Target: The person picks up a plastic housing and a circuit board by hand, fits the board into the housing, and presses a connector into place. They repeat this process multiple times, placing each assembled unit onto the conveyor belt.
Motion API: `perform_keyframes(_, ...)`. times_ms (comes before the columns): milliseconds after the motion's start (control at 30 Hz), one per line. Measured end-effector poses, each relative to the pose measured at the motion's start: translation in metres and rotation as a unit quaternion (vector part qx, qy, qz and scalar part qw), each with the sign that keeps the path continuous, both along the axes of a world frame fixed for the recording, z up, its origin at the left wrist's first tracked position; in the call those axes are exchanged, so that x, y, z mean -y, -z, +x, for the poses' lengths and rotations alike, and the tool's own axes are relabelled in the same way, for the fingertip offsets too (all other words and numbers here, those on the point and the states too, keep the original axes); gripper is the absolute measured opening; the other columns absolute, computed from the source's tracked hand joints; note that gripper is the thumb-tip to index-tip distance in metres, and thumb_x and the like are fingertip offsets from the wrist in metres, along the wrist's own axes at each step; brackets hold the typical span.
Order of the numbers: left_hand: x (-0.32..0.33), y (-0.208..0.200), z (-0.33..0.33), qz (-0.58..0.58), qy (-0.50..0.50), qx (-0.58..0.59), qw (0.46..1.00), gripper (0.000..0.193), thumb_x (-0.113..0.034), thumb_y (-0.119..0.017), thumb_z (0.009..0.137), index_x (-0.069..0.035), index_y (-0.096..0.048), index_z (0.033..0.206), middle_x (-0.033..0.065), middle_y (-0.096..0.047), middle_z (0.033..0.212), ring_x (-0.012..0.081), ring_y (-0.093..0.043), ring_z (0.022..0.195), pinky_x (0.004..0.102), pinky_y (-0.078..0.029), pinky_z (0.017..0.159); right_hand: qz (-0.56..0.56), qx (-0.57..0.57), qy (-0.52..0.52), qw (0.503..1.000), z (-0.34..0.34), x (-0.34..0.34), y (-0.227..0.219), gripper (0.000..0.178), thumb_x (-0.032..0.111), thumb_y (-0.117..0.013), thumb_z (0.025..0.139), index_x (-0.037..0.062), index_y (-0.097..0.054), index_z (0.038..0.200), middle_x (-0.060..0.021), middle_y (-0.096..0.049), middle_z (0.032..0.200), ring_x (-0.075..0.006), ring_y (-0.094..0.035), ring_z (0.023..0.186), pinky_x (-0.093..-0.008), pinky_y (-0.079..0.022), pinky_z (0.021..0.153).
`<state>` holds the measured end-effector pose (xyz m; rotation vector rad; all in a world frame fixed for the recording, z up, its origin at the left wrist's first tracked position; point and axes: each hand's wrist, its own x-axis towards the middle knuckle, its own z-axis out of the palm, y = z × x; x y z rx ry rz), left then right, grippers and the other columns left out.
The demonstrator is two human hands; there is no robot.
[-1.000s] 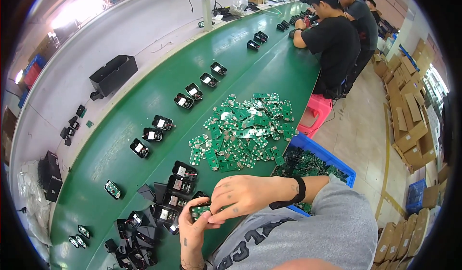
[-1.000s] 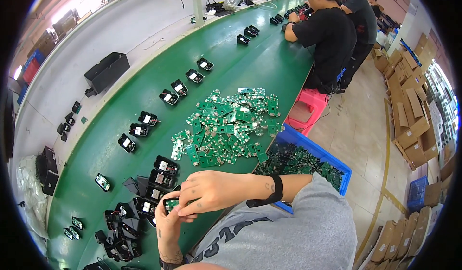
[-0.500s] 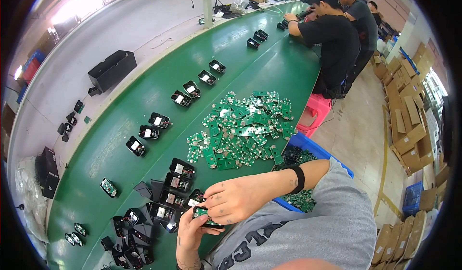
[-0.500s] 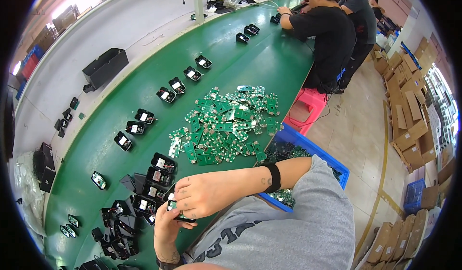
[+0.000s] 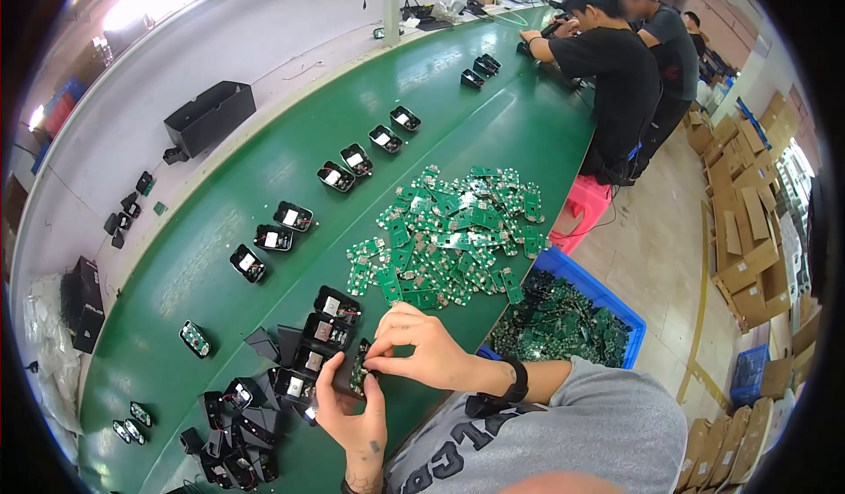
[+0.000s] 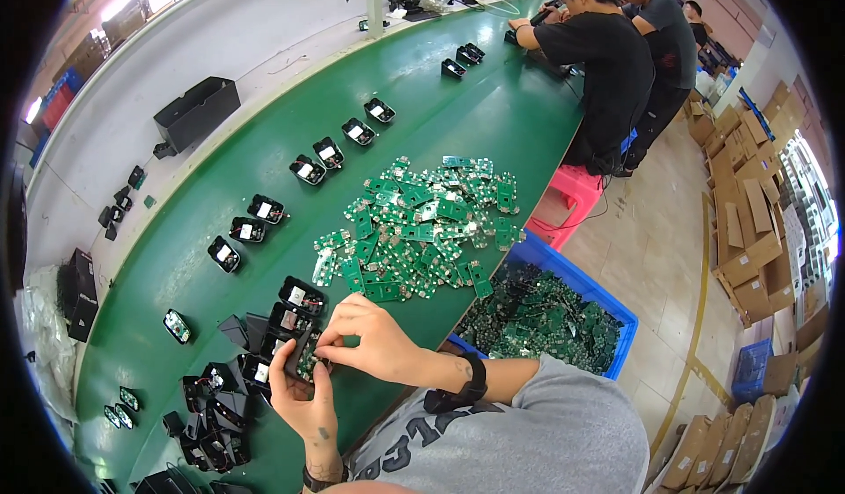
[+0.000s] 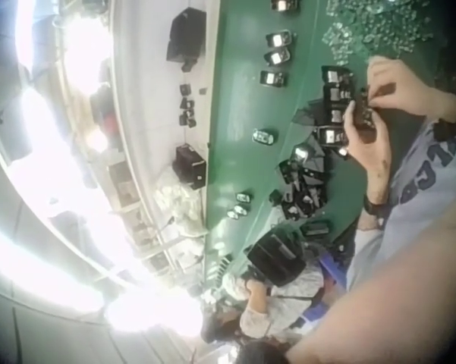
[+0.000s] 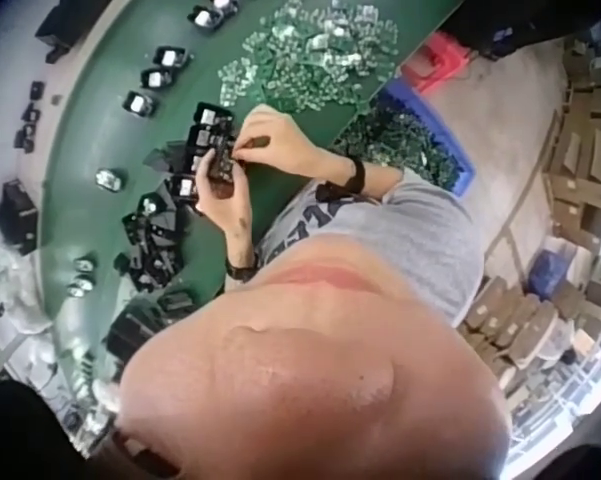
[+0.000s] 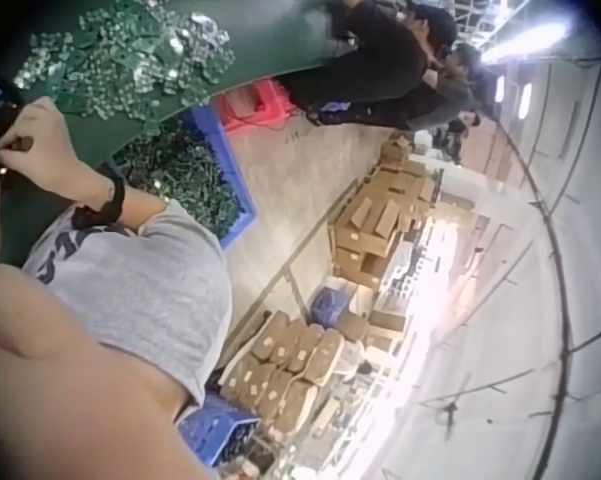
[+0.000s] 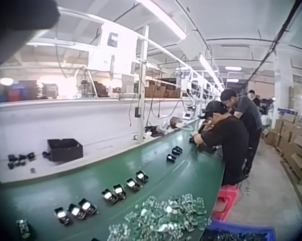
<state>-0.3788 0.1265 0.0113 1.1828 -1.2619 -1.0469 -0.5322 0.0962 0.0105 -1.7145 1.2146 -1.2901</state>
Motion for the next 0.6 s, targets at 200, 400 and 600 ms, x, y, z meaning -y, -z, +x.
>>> perform_keyframes(200,0.004,-0.003,-0.004,0.008,-0.006,-0.063,0.998,0.047,0.006,-0.062,0.086,0.006,-0.047,0.13,0.0129,-0.061,0.109,0.016,-0.063,0.094,0.0269,-0.054,0.081,-0.051,-0.013,0.008,0.999,0.002,-0.002,0.006,0.015,0.005,-0.079,0.073,0.0051,-0.075,0.087,-0.0023,-0.062,0.081,-0.0186,-0.056,0.088,-0.0324,-0.048,0.076)
perform_keyframes(400,0.009,-0.013,0.005,0.055,-0.021,-0.15,0.987,0.044,0.008,-0.058,0.089,0.007,-0.045,0.132,0.0141,-0.059,0.116,0.0182,-0.061,0.1,0.0284,-0.053,0.085,-0.214,-0.242,0.018,0.946,0.016,-0.024,-0.009,0.044,0.005,-0.073,0.073,0.0065,-0.066,0.116,-0.0025,-0.061,0.101,-0.0265,-0.056,0.112,-0.0477,-0.039,0.103)
perform_keyframes(600,0.012,-0.015,0.009,0.027,-0.038,-0.071,0.996,0.046,0.007,-0.062,0.088,0.006,-0.047,0.131,0.0114,-0.061,0.114,0.0144,-0.063,0.098,0.0257,-0.054,0.081,-0.195,-0.395,0.032,0.897,0.02,-0.024,-0.009,0.045,0.016,-0.059,0.082,0.0069,-0.061,0.126,-0.0076,-0.057,0.11,-0.0291,-0.048,0.123,-0.0577,-0.033,0.106)
